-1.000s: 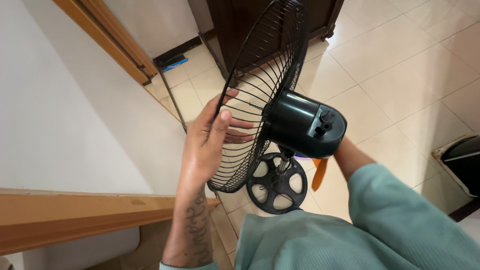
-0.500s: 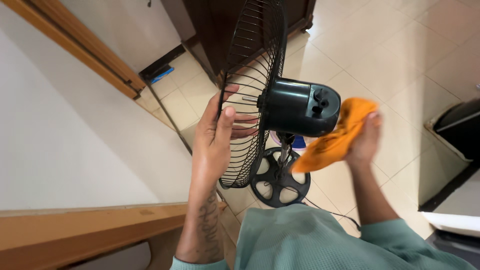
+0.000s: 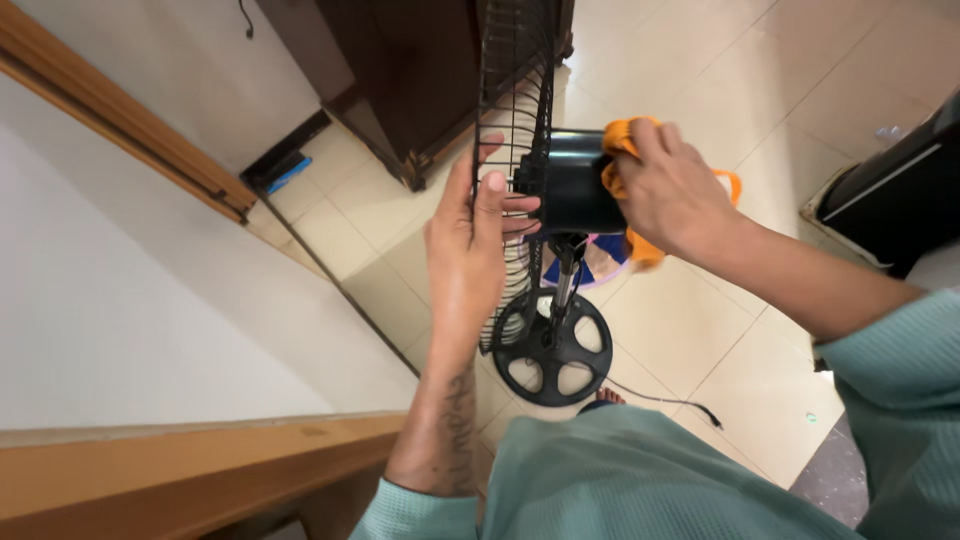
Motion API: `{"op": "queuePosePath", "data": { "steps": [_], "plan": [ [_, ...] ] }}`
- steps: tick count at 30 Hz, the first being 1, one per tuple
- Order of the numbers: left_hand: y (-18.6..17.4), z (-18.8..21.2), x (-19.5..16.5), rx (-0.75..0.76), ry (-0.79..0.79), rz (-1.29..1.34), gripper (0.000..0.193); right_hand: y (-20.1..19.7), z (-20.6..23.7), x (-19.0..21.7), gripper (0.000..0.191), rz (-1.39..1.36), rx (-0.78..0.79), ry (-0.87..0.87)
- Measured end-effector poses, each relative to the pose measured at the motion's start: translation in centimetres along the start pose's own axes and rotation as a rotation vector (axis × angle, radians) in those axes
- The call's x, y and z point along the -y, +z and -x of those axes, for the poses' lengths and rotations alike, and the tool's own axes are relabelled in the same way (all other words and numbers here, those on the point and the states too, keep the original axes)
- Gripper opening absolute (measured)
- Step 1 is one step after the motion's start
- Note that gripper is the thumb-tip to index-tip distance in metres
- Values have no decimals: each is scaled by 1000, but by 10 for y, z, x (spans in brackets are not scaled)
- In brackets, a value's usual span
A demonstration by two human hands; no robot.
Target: The person wipes the grille and motor housing of a standing electric fan with an orange cloth, holding the fan head steady and reaching around different sides of the guard and housing. At the end the person folds the cloth.
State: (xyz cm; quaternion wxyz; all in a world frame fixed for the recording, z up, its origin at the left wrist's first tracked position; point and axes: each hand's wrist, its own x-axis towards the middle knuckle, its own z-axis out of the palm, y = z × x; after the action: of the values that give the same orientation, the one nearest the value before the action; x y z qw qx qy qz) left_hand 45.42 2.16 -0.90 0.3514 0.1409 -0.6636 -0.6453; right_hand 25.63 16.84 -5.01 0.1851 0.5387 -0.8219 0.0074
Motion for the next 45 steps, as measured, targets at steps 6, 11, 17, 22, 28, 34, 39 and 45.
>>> {"op": "queuePosePath", "data": {
  "steps": [6,11,17,22,28,34,39,45],
  "plan": [
    [12,-3,0,29,-38,60,42,-21,-11,-4,63,-6,178,154],
    [15,0,-3,-3,23,43,39,-18,-23,-9,46,28,354,152],
    [16,2,-3,-58,44,-8,37,-15,9,-22,41,-25,190,-54],
    [11,-5,-3,-78,36,-20,38,-27,15,-31,40,-154,289,-240],
    [3,-3,2,-46,23,-1,39,-52,19,-71,25,-855,177,111],
    [1,-6,0,-52,69,25,42,-10,-25,-73,20,-539,-93,8],
    [-4,0,-7,-54,63,-40,42,6,-35,-46,29,-243,39,-111],
    [-2,5,-10,-97,21,-52,40,-20,-22,-28,28,-71,228,-175]
  ]
}}
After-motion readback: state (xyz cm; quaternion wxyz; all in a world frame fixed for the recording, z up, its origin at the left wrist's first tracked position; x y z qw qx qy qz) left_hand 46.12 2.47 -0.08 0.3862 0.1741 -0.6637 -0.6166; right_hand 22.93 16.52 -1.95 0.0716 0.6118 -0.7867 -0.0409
